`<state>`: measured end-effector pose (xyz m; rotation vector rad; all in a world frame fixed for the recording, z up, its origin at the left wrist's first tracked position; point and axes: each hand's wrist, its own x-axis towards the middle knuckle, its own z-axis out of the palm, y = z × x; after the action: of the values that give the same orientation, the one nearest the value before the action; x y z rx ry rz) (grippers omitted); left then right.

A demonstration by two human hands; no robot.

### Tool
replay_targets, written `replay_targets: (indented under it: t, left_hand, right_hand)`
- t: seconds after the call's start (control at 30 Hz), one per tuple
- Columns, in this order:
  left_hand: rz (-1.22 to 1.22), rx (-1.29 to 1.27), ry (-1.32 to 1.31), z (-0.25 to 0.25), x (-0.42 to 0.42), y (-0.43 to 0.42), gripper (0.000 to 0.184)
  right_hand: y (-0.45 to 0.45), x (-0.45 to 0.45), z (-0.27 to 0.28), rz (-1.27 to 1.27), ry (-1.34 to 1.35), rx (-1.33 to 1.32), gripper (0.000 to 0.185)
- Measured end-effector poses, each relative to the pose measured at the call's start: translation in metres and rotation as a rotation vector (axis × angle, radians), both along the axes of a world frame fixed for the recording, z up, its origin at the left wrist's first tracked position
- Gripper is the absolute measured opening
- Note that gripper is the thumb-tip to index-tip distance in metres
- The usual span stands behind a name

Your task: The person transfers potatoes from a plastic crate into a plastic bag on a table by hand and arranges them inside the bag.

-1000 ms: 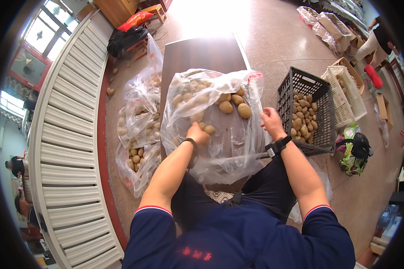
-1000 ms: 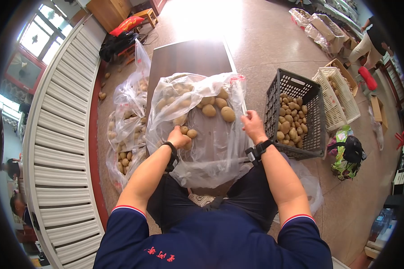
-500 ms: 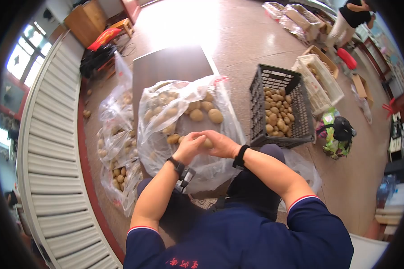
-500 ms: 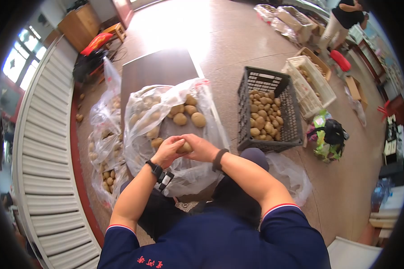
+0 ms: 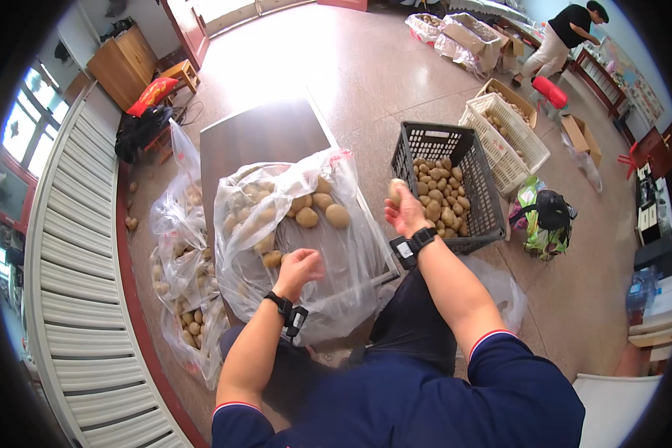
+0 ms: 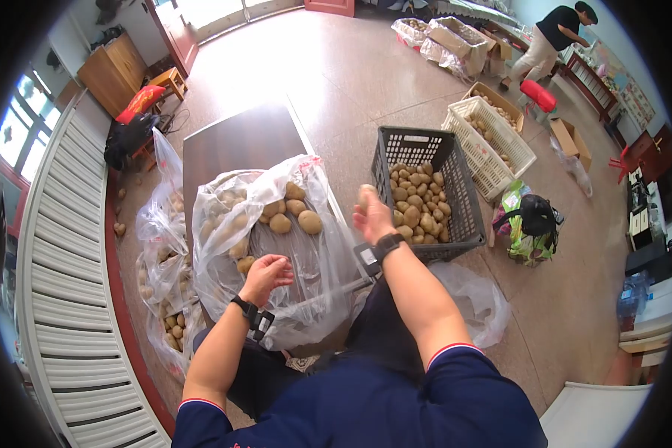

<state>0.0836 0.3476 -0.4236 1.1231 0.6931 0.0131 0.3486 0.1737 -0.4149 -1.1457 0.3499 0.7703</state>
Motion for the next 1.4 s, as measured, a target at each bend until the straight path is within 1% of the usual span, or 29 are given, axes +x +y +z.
replay_targets:
  t: [0.07, 0.13, 0.17, 0.2, 0.23, 0.27, 0.3, 0.33, 0.37, 0.4, 0.43, 0.47, 0.5, 0.53, 0.6, 0.67, 0.7, 0.73, 0.8, 0.83, 0.87, 0.93, 1.03, 1.07, 1.13, 1.2, 1.27, 1.33, 1.4]
  left_hand:
    - [0.008, 0.002, -0.007, 0.001, 0.0, -0.002, 0.019]
    - [-0.022, 0.058, 0.008, 0.005, -0.001, -0.007, 0.021]
    - [-0.07, 0.087, 0.007, 0.009, -0.001, -0.01, 0.018]
    - [-0.118, 0.115, 0.01, 0.013, -0.002, -0.014, 0.014]
    - [-0.179, 0.123, 0.004, 0.021, -0.003, -0.02, 0.013]
    - [-0.297, 0.289, 0.002, 0.023, -0.007, -0.029, 0.015]
    - [-0.342, 0.327, -0.044, 0.037, -0.013, -0.044, 0.016]
    - [-0.475, 0.431, -0.063, 0.043, -0.022, -0.055, 0.015]
    - [-0.528, 0.274, -0.045, 0.072, -0.033, -0.075, 0.015]
    - [-0.676, 0.313, -0.078, 0.078, -0.046, -0.09, 0.017]
    - [-0.741, 0.3, -0.155, 0.078, -0.06, -0.108, 0.018]
    - [-0.933, 0.351, -0.22, 0.078, -0.07, -0.114, 0.023]
    - [-0.983, 0.341, -0.293, 0.075, -0.084, -0.126, 0.026]
    - [-1.017, 0.391, -0.27, 0.077, -0.093, -0.133, 0.026]
    - [-0.982, 0.521, -0.294, 0.088, -0.1, -0.132, 0.026]
    - [-1.03, 0.538, -0.277, 0.081, -0.104, -0.128, 0.027]
    - [-1.084, 0.547, -0.257, 0.077, -0.106, -0.128, 0.028]
    - [-1.08, 0.555, -0.26, 0.074, -0.108, -0.127, 0.028]
    - [-1.14, 0.52, -0.371, 0.076, -0.111, -0.125, 0.036]
    - [-1.138, 0.528, -0.376, 0.08, -0.114, -0.122, 0.036]
    - [-1.152, 0.488, -0.368, 0.09, -0.117, -0.12, 0.041]
    - [-1.165, 0.455, -0.362, 0.096, -0.118, -0.12, 0.045]
    - [-1.192, 0.461, -0.326, 0.089, -0.12, -0.127, 0.052]
    - [-1.204, 0.54, -0.324, 0.086, -0.12, -0.131, 0.049]
    - [-1.207, 0.625, -0.321, 0.084, -0.123, -0.142, 0.045]
    - [-0.97, 0.754, -0.235, 0.089, -0.13, -0.155, 0.023]
    - [-0.917, 0.799, -0.249, 0.097, -0.132, -0.163, 0.024]
    - [-0.867, 0.844, -0.263, 0.099, -0.132, -0.165, 0.025]
    - [-0.811, 0.87, -0.242, 0.097, -0.134, -0.167, 0.025]
  right_hand:
    - [-0.016, 0.033, -0.031, -0.054, 0.135, 0.09, 0.045]
    - [-0.022, 0.046, -0.038, -0.205, 0.16, 0.061, 0.051]
    - [-0.024, 0.047, -0.037, -0.299, 0.212, 0.087, 0.052]
    - [-0.023, 0.049, -0.043, -0.41, 0.21, 0.124, 0.06]
    - [-0.023, 0.048, -0.044, -0.468, 0.215, 0.095, 0.06]
    - [-0.027, 0.046, -0.044, -0.371, 0.258, 0.128, 0.053]
    - [-0.022, 0.036, -0.035, -0.334, 0.157, 0.061, 0.048]
    - [-0.017, 0.023, -0.024, -0.297, 0.054, -0.007, 0.042]
    - [-0.013, 0.013, -0.017, -0.198, -0.009, 0.008, 0.038]
    - [-0.009, 0.001, -0.012, -0.098, -0.074, 0.024, 0.033]
    - [-0.008, -0.015, 0.003, 0.058, -0.073, 0.087, 0.027]
    - [-0.011, -0.035, 0.02, 0.212, -0.069, 0.145, 0.023]
    - [-0.018, -0.056, 0.033, 0.401, -0.124, 0.165, 0.017]
    - [-0.028, -0.077, 0.044, 0.589, -0.18, 0.182, 0.012]
    - [-0.05, -0.118, 0.056, 0.98, -0.21, 0.139, 0.01]
    - [-0.076, -0.155, 0.075, 1.379, -0.307, -0.015, 0.015]
    - [-0.088, -0.168, 0.076, 1.536, -0.436, 0.074, 0.017]
    - [-0.099, -0.178, 0.078, 1.689, -0.569, 0.166, 0.019]
    - [-0.117, -0.196, 0.087, 1.871, -0.603, 0.124, 0.018]
    - [-0.123, -0.202, 0.092, 1.938, -0.652, 0.02, 0.018]
    - [-0.125, -0.206, 0.104, 1.895, -0.55, 0.049, 0.02]
    - [-0.13, -0.207, 0.105, 1.87, -0.506, 0.033, 0.02]
    - [-0.132, -0.213, 0.105, 1.92, -0.604, -0.004, 0.023]
    - [-0.135, -0.215, 0.098, 1.922, -0.608, -0.003, 0.023]
    - [-0.139, -0.217, 0.086, 1.855, -0.811, 0.085, 0.029]
    - [-0.135, -0.219, 0.095, 1.883, -0.883, 0.041, 0.032]
    - [-0.134, -0.225, 0.097, 1.904, -0.953, -0.005, 0.035]
    - [-0.135, -0.233, 0.091, 1.886, -1.203, -0.125, 0.038]
    - [-0.137, -0.236, 0.095, 1.872, -1.213, -0.143, 0.038]
